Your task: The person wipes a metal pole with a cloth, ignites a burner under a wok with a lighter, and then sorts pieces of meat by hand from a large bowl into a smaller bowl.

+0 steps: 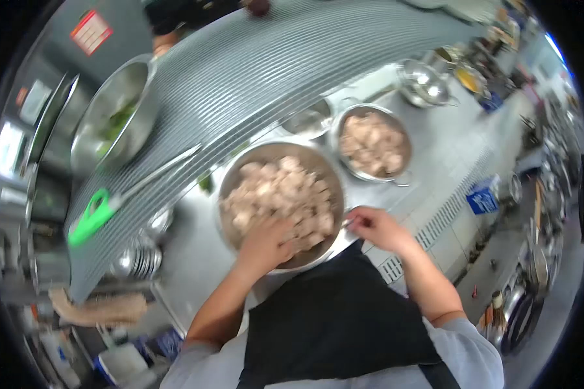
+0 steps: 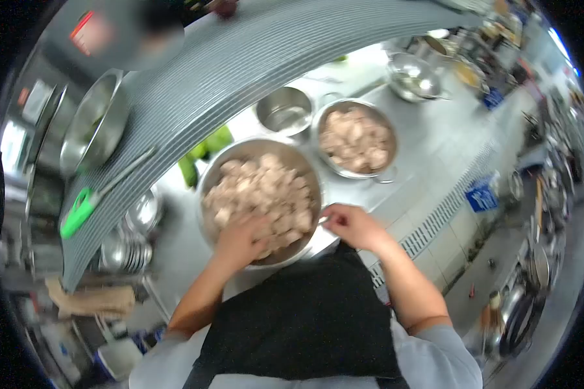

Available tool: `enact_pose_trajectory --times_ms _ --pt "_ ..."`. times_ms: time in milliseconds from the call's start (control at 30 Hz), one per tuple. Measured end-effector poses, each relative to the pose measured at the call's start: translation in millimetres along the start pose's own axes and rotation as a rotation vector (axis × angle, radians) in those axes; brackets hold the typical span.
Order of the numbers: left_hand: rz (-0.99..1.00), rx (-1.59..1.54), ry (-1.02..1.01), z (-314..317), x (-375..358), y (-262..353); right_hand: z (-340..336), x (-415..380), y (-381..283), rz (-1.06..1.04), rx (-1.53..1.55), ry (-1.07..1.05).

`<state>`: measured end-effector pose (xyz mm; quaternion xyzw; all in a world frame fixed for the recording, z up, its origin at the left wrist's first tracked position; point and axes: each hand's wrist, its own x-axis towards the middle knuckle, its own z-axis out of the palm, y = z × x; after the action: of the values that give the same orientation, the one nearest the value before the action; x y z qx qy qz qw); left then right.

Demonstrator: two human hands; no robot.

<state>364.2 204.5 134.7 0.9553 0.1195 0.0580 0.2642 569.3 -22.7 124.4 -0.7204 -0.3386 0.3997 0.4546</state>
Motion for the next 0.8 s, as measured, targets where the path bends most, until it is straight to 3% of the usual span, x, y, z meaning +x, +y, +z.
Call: enact_pose_trajectory --times_ms 67,133,167,233,367,467,633,667,733,800 --pt "-0.045 -0.109 0.068 -6 4 -4 3 -5 10 0.120 -0.049 0.014" --pt "-0.074 -0.356 0.083 -15 12 -9 12 -8 40 0.019 -0.007 0.084" --pt "-0.060 -0.294 0.018 -37 16 3 14 -10 48 0.002 0.020 0.071" --pt "-0.109 -0.332 0.155 -46 6 -8 15 -15 37 0.086 -0.110 0.024" --pt "-0.454 0.025 0.345 -47 -20 -73 16 -19 44 0.036 -0.073 0.021" --pt "-0.569 0.032 0.156 -34 -43 -106 12 -34 38 0.088 -0.102 0.014" --pt "-0.772 -0.866 0.286 33 -55 -204 16 -59 76 0.056 -0.160 0.060" --pt "-0.759 -0.863 0.283 29 -52 -195 16 -64 85 0.037 -0.182 0.066" --pt "-0.956 -1.000 0.171 14 -47 -161 20 -80 97 0.019 -0.158 0.089" --pt "-0.964 -1.054 0.141 11 -48 -114 21 -97 110 0.000 -0.129 0.095"
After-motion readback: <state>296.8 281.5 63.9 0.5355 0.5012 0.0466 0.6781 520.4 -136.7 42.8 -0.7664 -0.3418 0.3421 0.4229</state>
